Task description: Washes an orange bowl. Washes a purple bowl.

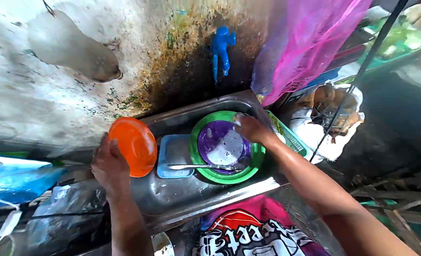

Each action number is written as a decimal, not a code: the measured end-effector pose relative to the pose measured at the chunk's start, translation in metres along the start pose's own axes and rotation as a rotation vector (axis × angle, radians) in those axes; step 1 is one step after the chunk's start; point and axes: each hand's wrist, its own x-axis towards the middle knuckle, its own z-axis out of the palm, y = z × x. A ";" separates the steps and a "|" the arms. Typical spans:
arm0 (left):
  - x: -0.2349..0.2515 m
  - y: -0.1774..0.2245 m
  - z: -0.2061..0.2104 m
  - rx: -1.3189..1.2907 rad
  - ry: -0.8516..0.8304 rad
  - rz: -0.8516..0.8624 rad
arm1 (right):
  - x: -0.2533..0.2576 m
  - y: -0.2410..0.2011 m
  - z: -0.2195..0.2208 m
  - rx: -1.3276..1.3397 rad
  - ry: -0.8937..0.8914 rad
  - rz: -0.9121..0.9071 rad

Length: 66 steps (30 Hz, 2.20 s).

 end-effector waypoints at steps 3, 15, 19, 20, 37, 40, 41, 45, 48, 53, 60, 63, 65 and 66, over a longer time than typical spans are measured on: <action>0.000 0.004 0.019 0.023 -0.031 -0.043 | -0.002 0.006 -0.009 0.045 0.037 0.069; -0.057 0.197 0.154 0.054 -0.970 0.592 | -0.009 -0.008 -0.010 0.185 -0.064 0.176; -0.047 0.220 0.208 0.140 -0.856 0.874 | -0.023 0.002 -0.015 0.203 -0.105 0.193; -0.046 0.225 0.217 0.148 -0.824 0.920 | -0.028 0.006 -0.014 0.238 -0.089 0.204; -0.035 0.232 0.205 0.091 -0.839 0.852 | -0.097 0.043 -0.049 0.291 0.040 0.159; -0.015 0.222 0.177 -0.220 -0.751 0.794 | -0.102 0.044 -0.047 0.415 0.072 0.079; -0.010 0.217 0.165 -0.259 -0.725 0.733 | -0.103 0.043 -0.046 0.438 0.069 0.057; -0.010 0.193 0.132 -0.339 -0.501 0.471 | -0.086 0.035 -0.043 0.500 0.021 0.015; -0.026 0.187 0.106 -0.562 -0.414 0.270 | -0.052 0.012 -0.026 0.595 0.187 -0.022; -0.076 0.202 0.083 -0.957 -0.606 -0.052 | 0.009 -0.035 0.031 0.462 0.475 -0.123; -0.052 0.151 0.106 -0.817 -0.194 -0.158 | -0.037 -0.058 0.064 -0.025 -0.038 -0.629; -0.063 0.162 0.100 -0.838 -0.297 -0.177 | 0.000 -0.045 0.041 -0.041 0.149 -0.312; -0.074 0.183 0.097 -0.907 -0.338 -0.175 | 0.018 -0.057 0.041 -0.016 0.163 -0.263; -0.079 0.184 0.108 -0.942 -0.311 -0.170 | 0.014 -0.068 0.053 0.041 0.162 -0.325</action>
